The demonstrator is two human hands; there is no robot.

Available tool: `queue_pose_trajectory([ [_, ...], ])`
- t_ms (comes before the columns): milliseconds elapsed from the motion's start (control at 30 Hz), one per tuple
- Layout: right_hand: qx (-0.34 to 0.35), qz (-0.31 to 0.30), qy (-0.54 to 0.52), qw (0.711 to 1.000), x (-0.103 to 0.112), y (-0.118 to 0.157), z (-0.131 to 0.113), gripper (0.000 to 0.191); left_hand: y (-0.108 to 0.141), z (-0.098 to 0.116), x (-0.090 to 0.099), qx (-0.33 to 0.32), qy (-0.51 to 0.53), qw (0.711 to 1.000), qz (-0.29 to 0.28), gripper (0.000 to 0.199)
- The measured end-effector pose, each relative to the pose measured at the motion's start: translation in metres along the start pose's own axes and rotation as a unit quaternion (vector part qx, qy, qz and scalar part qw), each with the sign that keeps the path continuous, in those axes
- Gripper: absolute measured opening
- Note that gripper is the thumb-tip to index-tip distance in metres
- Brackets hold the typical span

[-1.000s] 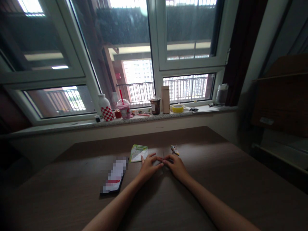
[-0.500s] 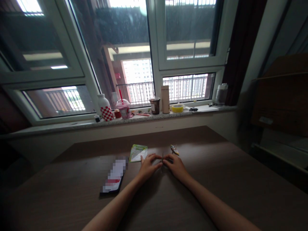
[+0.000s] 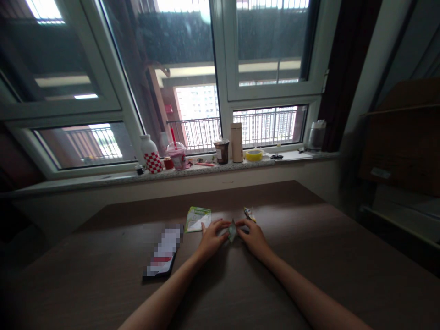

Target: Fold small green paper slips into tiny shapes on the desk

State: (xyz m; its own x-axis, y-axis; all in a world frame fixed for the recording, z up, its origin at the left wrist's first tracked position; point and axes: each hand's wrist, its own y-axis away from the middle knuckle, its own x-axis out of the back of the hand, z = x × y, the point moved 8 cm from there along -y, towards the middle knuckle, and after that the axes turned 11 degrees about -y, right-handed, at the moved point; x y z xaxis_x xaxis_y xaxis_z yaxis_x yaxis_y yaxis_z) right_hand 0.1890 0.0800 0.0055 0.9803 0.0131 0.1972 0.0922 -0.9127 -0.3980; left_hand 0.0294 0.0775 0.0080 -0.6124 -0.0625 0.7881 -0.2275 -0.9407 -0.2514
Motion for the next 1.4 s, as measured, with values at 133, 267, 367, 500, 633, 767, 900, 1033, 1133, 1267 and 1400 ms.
queue_pose_trajectory([
  [133, 0.013, 0.000, 0.015, 1.000, 0.001, 0.000, 0.000, 0.025, 0.000, 0.000, -0.001, 0.003, -0.009, 1.000, -0.007, 0.037],
  [267, 0.050, -0.016, 0.051, 0.997, 0.001, 0.000, -0.006, 0.028, 0.000, 0.002, 0.001, 0.002, -0.015, 1.000, -0.007, 0.039],
  [367, 0.079, -0.030, 0.078, 0.993, 0.000, 0.001, -0.010, 0.028, 0.001, 0.002, 0.002, 0.006, -0.013, 1.000, 0.002, 0.041],
  [500, 0.102, -0.044, 0.107, 0.988, -0.002, 0.002, -0.011, 0.030, 0.002, 0.002, 0.003, 0.012, -0.015, 1.000, 0.010, 0.038],
  [633, 0.113, -0.059, 0.137, 0.982, -0.005, 0.003, -0.009, 0.030, 0.002, 0.001, 0.005, 0.030, -0.022, 0.999, 0.014, 0.035],
  [767, 0.124, -0.070, 0.171, 0.975, -0.007, 0.004, -0.007, 0.031, 0.002, -0.001, 0.005, 0.041, -0.036, 0.998, 0.013, 0.031],
  [900, 0.121, -0.077, 0.198, 0.970, -0.009, 0.004, -0.005, 0.034, 0.002, -0.002, 0.005, 0.045, -0.044, 0.998, 0.008, 0.035],
  [1033, 0.121, -0.074, 0.201, 0.969, -0.010, 0.005, -0.004, 0.035, 0.002, -0.001, 0.007, 0.052, -0.043, 0.998, 0.011, 0.030],
  [1133, 0.120, -0.072, 0.196, 0.971, -0.011, 0.005, -0.003, 0.034, 0.003, 0.002, 0.007, 0.048, -0.052, 0.997, 0.008, 0.025],
  [1267, 0.113, -0.079, 0.194, 0.971, -0.011, 0.007, -0.004, 0.032, 0.004, 0.005, 0.005, 0.035, -0.067, 0.997, -0.002, 0.022],
  [1400, 0.107, -0.076, 0.199, 0.971, -0.011, 0.007, -0.006, 0.024, 0.004, 0.007, 0.004, 0.017, -0.081, 0.997, -0.003, 0.021],
])
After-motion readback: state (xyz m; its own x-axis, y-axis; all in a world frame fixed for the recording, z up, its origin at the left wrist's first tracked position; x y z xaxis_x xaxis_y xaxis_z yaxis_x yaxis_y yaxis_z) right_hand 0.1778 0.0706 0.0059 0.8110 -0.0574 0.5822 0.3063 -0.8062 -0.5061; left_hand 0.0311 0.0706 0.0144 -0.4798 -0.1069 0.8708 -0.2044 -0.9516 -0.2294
